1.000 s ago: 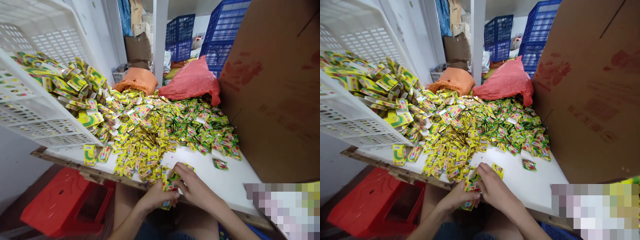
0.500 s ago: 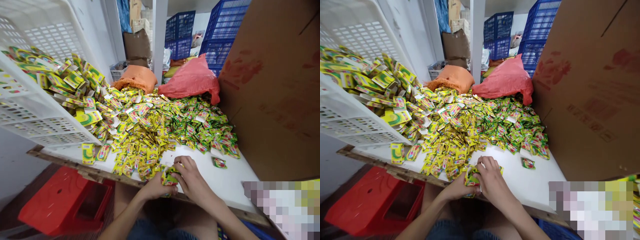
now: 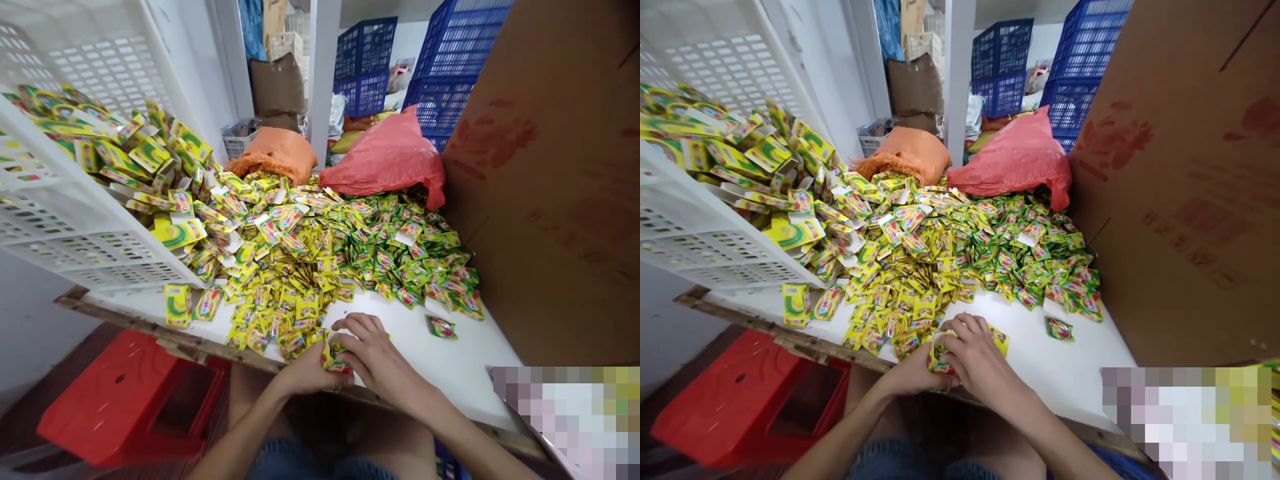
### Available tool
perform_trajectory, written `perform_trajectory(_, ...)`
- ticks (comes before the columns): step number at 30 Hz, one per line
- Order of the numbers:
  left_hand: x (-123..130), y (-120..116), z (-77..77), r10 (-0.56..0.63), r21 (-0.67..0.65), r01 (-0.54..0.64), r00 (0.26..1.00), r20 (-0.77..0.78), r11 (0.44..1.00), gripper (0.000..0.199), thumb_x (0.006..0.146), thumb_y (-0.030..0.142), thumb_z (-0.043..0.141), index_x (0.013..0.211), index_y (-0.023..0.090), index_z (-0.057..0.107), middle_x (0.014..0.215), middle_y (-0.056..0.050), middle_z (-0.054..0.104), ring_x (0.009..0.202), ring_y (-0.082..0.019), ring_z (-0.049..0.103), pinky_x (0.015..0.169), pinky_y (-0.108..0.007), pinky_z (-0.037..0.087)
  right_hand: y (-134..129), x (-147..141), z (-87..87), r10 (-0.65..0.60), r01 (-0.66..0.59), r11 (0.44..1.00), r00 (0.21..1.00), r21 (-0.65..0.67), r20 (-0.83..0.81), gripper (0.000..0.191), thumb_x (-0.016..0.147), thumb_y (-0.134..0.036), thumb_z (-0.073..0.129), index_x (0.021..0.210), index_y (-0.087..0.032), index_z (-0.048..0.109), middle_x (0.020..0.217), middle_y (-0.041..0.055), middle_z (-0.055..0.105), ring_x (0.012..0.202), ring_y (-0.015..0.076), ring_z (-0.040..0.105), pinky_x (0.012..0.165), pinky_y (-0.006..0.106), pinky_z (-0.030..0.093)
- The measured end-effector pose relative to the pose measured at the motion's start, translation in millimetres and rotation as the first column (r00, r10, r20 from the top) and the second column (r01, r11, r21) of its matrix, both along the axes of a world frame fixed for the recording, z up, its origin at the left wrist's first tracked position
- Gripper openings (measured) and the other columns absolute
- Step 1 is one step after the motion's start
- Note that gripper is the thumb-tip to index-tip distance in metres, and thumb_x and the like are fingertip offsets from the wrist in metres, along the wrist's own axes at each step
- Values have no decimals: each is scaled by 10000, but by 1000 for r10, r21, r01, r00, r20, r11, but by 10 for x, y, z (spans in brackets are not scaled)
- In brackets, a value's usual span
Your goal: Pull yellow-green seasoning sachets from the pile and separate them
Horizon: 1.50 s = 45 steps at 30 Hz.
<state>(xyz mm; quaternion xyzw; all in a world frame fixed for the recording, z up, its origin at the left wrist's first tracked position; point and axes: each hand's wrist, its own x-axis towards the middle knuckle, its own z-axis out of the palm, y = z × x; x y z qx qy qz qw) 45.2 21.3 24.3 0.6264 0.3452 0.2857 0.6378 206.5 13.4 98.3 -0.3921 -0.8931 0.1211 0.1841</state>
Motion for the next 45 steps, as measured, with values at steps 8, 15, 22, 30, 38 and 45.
perform_trajectory(8, -43, -35, -47, 153, -35, -150, 979, 134, 988, 532, 593, 172, 752, 1088, 142, 559, 986, -38, 624, 933, -201, 550, 853, -310, 426, -178, 78, -227, -110, 103, 993, 981, -51, -160, 244, 878, -219, 478, 1107, -247, 554, 1135, 78, 552, 1083, 234, 471, 916, 430, 380)
perform_trajectory(15, -43, -251, -244, 318, 33, -336, 914, 251, 941, 550, 725, 179, 665, 1204, 219, 398, 1085, -61, 583, 1021, -199, 553, 907, -351, 425, -294, -31, -624, -215, 186, 975, 927, -119, -307, 238, 880, -210, 467, 1107, -247, 529, 1111, 74, 572, 1073, 215, 521, 895, 382, 452)
perform_trajectory(22, -191, -355, -309, 378, 355, -402, 916, 136, 844, 180, 816, 172, 564, 992, 200, 587, 977, -67, 609, 946, -180, 572, 848, -311, 455, -428, -90, -903, -288, 266, 956, 770, -125, -568, 197, 870, -198, 505, 1049, -232, 580, 975, 51, 650, 953, 189, 606, 825, 314, 508)
perform_trajectory(30, -213, -306, -78, 432, 384, -466, 885, 176, 797, 274, 822, 146, 542, 1077, 233, 591, 1056, -68, 629, 996, -191, 596, 879, -339, 466, -428, -124, -845, -350, 360, 925, 672, -125, -653, 332, 865, -141, 496, 1184, -230, 513, 1082, 83, 609, 999, 192, 594, 812, 333, 521)
perform_trajectory(38, -236, -364, -1, 349, 510, -357, 930, 115, 783, 228, 762, 140, 624, 981, 197, 644, 1034, -87, 660, 1001, -205, 592, 893, -353, 458, -486, -57, -766, -177, 229, 973, 810, 23, -559, 351, 829, -116, 570, 1155, -245, 570, 1076, 75, 624, 1032, 212, 559, 844, 383, 493)
perform_trajectory(45, -137, -334, 75, 421, 414, -451, 891, 167, 791, 116, 783, 167, 611, 885, 184, 663, 876, -68, 685, 885, -191, 614, 828, -333, 475, -483, -156, -656, -316, 347, 936, 750, -62, -581, 195, 837, -156, 564, 1014, -229, 604, 922, 51, 672, 877, 199, 604, 757, 358, 497)
